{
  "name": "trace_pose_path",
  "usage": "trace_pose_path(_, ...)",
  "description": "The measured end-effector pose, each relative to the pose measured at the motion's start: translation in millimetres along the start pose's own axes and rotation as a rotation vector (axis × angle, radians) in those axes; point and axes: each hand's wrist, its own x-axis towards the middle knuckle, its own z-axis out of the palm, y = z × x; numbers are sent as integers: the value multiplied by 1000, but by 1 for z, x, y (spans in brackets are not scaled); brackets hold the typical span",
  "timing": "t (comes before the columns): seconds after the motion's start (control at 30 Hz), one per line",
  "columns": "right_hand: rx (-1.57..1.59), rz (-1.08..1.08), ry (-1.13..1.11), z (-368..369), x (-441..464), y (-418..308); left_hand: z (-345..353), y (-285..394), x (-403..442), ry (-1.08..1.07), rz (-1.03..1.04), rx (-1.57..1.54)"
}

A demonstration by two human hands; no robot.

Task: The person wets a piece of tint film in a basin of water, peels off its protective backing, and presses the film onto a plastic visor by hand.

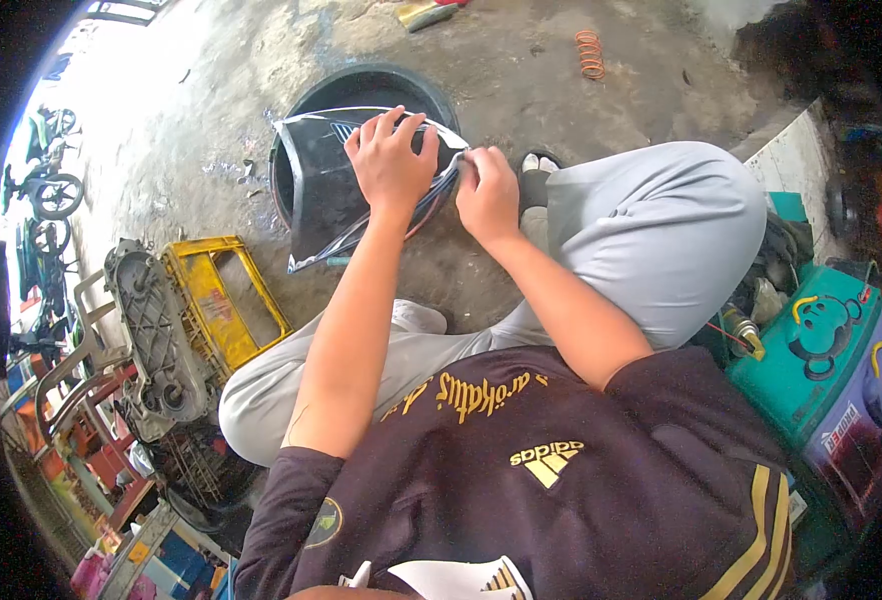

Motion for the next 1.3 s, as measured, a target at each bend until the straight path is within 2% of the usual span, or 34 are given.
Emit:
trace_pose_path(0.03, 10, 80, -14, -1, 3, 1, 0, 0, 0, -3, -2, 2)
trace_pose_path(0.13, 20, 127, 14, 3, 3, 0, 1, -4, -1, 18, 25, -9)
trace_pose_path(0.2, -35, 69, -17, 1, -5, -3, 1, -3, 2, 32, 30, -13)
trace_pose_path(0.27, 46, 90, -58, 1, -9, -2, 0, 0, 0, -5, -3, 0)
trace_pose_path(0.33, 14, 44, -3, 5, 5, 10, 0, 0, 0, -14, -6, -7)
trace_pose_path(0.4, 29, 300, 30, 8, 12, 13, -1, -2, -2, 12, 17, -24)
trace_pose_path(0.6, 72, 195, -27, 4, 2, 0, 3, -2, 0, 3, 6, -63)
trace_pose_path(0.67, 88, 391, 2, 8, 13, 5, 3, -4, -3, 0, 12, -57)
trace_pose_path(0.87, 127, 344, -17, 5, 3, 2, -2, 0, -1, -26, -8, -23)
trace_pose_path(0.93, 143, 535, 47, 10, 16, 15, -2, -1, -3, -36, -8, -19)
trace_pose_path(0.97, 142, 564, 33, 6, 16, 7, -2, -2, -3, -33, -1, -28)
trace_pose_path(1.07, 117, 607, -58, 4, 8, 7, -3, -3, 0, -25, 2, -26)
trace_pose_path(1.17, 169, 618, 4, 7, 18, 17, -3, -1, -3, -34, 11, -20)
trace_pose_path(1.3, 120, 609, -31, 4, 11, 11, -3, -2, 2, -19, 13, -12)
